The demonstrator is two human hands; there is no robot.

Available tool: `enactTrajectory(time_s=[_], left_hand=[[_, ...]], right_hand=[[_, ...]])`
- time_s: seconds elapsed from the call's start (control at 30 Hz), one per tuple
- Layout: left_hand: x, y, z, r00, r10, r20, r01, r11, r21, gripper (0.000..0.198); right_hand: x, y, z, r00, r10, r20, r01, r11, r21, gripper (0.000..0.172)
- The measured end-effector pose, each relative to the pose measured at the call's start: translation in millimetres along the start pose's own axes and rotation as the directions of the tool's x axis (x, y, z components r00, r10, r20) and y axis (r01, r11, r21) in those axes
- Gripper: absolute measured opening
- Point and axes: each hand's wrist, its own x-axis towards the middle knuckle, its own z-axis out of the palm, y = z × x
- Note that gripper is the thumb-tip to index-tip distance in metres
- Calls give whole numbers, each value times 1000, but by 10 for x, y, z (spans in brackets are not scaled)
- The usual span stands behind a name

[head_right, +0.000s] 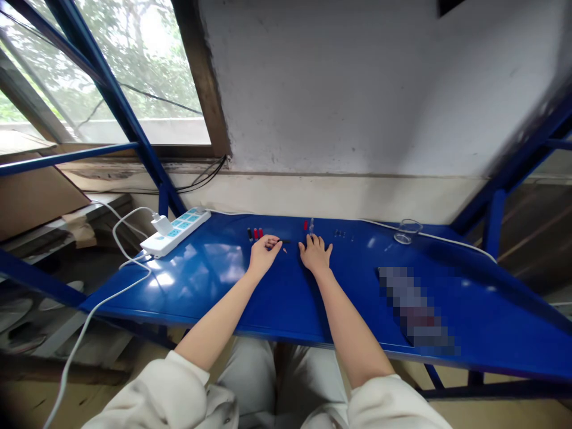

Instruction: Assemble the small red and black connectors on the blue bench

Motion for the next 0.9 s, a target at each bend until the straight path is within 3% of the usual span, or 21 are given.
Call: enactTrajectory(time_s=[0.13, 0.27, 0.37, 0.5, 0.67, 0.9], left_hand=[[14, -8, -19, 1000, -15, -18, 15, 1000, -19, 12], [40, -73, -2, 999, -28, -43, 26, 998, -52, 17], [61, -134, 11, 997, -36, -62, 30, 994, -101, 20], [77, -183, 15, 997, -56, -59, 46, 985, -165, 22], [89, -211, 18, 996, -75, -46, 64, 978, -199, 23], [101, -244, 38, 997, -72, -20, 66, 971, -230, 21]], right_hand=[[-61, -18, -26, 999, -26, -20, 26, 1000, -17, 50], [-162, -67, -104, 984, -137, -116, 142, 989, 40, 40], [-205, -104, -194, 945, -174, -278, 231, 955, 186, 30], [-218, -133, -295, 894, -62, -443, 290, 834, 468, 23], [-214, -132, -303, 923, 31, -384, 266, 670, 693, 24], [-188, -136, -290, 947, 71, -313, 238, 497, 834, 24]])
